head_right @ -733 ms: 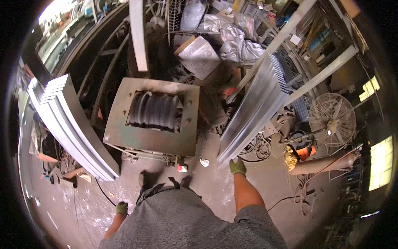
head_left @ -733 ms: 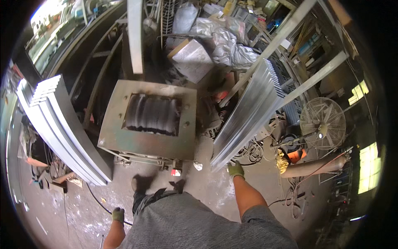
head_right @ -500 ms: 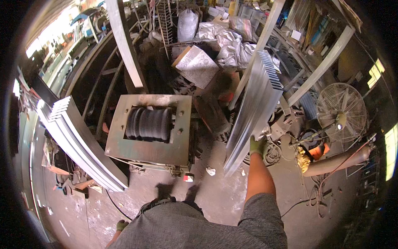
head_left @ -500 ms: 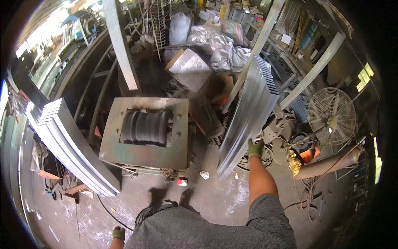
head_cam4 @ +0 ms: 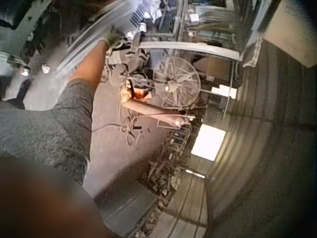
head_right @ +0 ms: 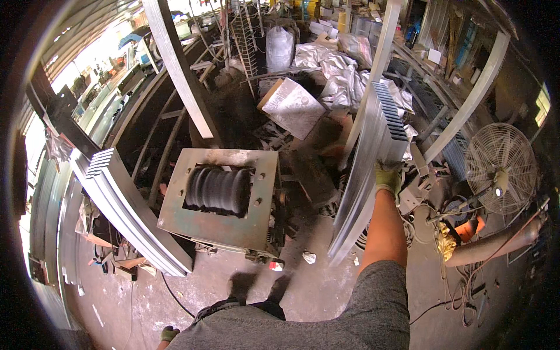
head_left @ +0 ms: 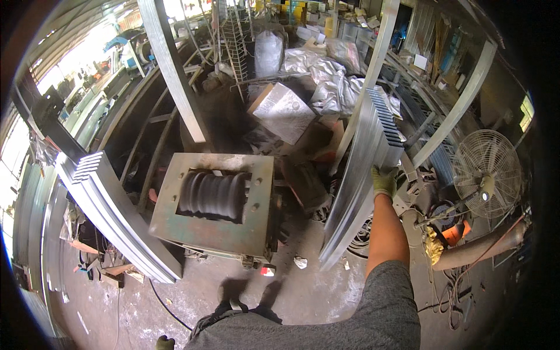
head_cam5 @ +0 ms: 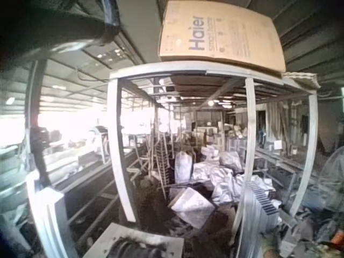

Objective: The person repeatedly picks up long, flat metal sheets and feeds them through a roller machine in a workshop. After each pass, the person stacks the processed sheets against a nearby rack. The cycle continues with multiple sheets throughout the clip.

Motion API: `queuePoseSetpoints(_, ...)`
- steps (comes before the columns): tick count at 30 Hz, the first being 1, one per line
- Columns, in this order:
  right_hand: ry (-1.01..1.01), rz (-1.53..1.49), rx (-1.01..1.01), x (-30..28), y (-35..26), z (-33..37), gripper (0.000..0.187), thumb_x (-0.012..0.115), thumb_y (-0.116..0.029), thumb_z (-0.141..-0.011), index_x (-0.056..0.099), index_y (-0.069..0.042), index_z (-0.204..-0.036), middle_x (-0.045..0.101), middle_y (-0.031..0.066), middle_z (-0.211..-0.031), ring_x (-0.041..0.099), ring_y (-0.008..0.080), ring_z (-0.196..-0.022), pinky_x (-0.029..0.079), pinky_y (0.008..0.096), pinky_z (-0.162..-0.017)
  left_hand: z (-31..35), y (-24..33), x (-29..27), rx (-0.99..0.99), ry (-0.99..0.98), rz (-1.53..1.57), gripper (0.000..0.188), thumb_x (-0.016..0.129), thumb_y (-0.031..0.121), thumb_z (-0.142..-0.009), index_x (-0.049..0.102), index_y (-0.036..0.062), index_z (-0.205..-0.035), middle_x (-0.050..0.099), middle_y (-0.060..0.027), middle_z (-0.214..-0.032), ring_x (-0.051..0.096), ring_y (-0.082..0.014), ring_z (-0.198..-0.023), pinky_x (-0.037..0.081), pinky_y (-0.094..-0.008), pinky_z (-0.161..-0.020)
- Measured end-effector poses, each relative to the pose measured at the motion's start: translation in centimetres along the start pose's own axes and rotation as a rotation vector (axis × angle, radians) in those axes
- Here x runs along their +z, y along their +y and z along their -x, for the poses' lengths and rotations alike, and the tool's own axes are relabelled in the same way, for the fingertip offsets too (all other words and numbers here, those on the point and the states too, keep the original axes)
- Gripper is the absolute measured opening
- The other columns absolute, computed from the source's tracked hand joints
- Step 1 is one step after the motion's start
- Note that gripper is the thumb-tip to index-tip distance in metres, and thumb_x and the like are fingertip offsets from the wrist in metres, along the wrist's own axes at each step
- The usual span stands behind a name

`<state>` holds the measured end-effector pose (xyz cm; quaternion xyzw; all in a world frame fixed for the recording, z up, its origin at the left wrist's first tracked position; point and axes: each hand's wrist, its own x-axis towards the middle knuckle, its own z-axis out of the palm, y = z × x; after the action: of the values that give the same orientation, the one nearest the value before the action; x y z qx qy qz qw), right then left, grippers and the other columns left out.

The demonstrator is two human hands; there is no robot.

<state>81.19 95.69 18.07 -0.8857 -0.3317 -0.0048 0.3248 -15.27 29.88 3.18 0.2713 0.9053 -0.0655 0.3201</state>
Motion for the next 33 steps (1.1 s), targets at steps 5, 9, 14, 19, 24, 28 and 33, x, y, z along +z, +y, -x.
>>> queuePoseSetpoints(5,0.036,-0.069,-0.076,-0.4,-0.2,0.9,0.119,0.073,-0.075,-0.086,0.026,-0.009,-0.173,0.069,0.0262,-0.143,0.070,0.0469,-0.125,0.058,0.0568,-0.101,0.3,-0.4,-0.8,-0.022,-0.031,0.001,0.080,0.086,0.048,-0.076,0.072,-0.0037,-0.136,0.076,-0.0250,-0.133,0.072,-0.0349,-0.128,0.056,-0.0432,-0.111)
queuePoseSetpoints(9,0.082,-0.034,-0.084,-0.8,1.6,1.8,0.111,0.075,-0.068,-0.089,0.033,-0.003,-0.169,0.063,0.0286,-0.151,0.061,0.0465,-0.137,0.054,0.0538,-0.110,-0.1,1.4,-0.3,0.046,0.037,0.062,0.076,0.083,0.045,-0.078,0.072,-0.0034,-0.135,0.076,-0.0252,-0.133,0.072,-0.0360,-0.127,0.056,-0.0434,-0.110)
queuePoseSetpoints(14,0.012,-0.264,-0.144,-3.7,3.7,3.5,0.103,0.077,-0.062,-0.092,0.040,0.003,-0.163,0.060,0.0293,-0.153,0.057,0.0454,-0.142,0.050,0.0496,-0.114,0.8,5.7,3.3,0.070,0.049,0.289,0.054,0.079,0.030,-0.088,0.072,-0.0034,-0.130,0.080,-0.0176,-0.120,0.076,-0.0285,-0.110,0.060,-0.0398,-0.096)
queuePoseSetpoints(19,-0.146,-0.252,-0.377,-10.9,4.9,10.1,0.078,0.081,-0.050,-0.094,0.057,-0.001,-0.150,0.071,0.0193,-0.135,0.068,0.0355,-0.124,0.054,0.0452,-0.104,1.3,8.6,6.9,0.157,-0.081,0.421,0.065,0.079,0.032,-0.090,0.066,-0.0043,-0.143,0.077,-0.0209,-0.130,0.074,-0.0312,-0.122,0.057,-0.0418,-0.106)
queuePoseSetpoints(24,-0.113,-0.511,-0.521,-18.9,1.4,17.1,0.063,0.085,-0.037,-0.096,0.063,-0.002,-0.143,0.073,0.0092,-0.121,0.068,0.0199,-0.106,0.055,0.0358,-0.094,1.1,11.1,8.6,0.336,-0.140,0.578,0.065,0.077,0.034,-0.093,0.066,-0.0037,-0.145,0.074,-0.0239,-0.137,0.071,-0.0336,-0.130,0.056,-0.0425,-0.111)
queuePoseSetpoints(28,-0.176,-0.766,-0.705,-25.3,-5.1,23.4,0.059,0.080,-0.029,-0.100,0.061,-0.003,-0.150,0.074,0.0068,-0.129,0.069,0.0183,-0.105,0.054,0.0348,-0.097,1.8,14.9,6.9,0.588,-0.058,0.486,0.071,0.082,0.042,-0.093,0.064,0.0004,-0.148,0.071,-0.0241,-0.143,0.068,-0.0396,-0.134,0.053,-0.0461,-0.115)
queuePoseSetpoints(33,-0.289,-0.934,-0.436,-28.2,-13.1,31.7,0.056,0.077,-0.031,-0.102,0.064,0.001,-0.146,0.071,0.0077,-0.136,0.065,0.0201,-0.115,0.052,0.0366,-0.102,4.3,18.8,2.1,1.039,0.057,0.389,0.097,0.092,0.054,-0.082,0.056,0.0023,-0.155,0.057,-0.0249,-0.159,0.052,-0.0419,-0.149,0.044,-0.0480,-0.124)
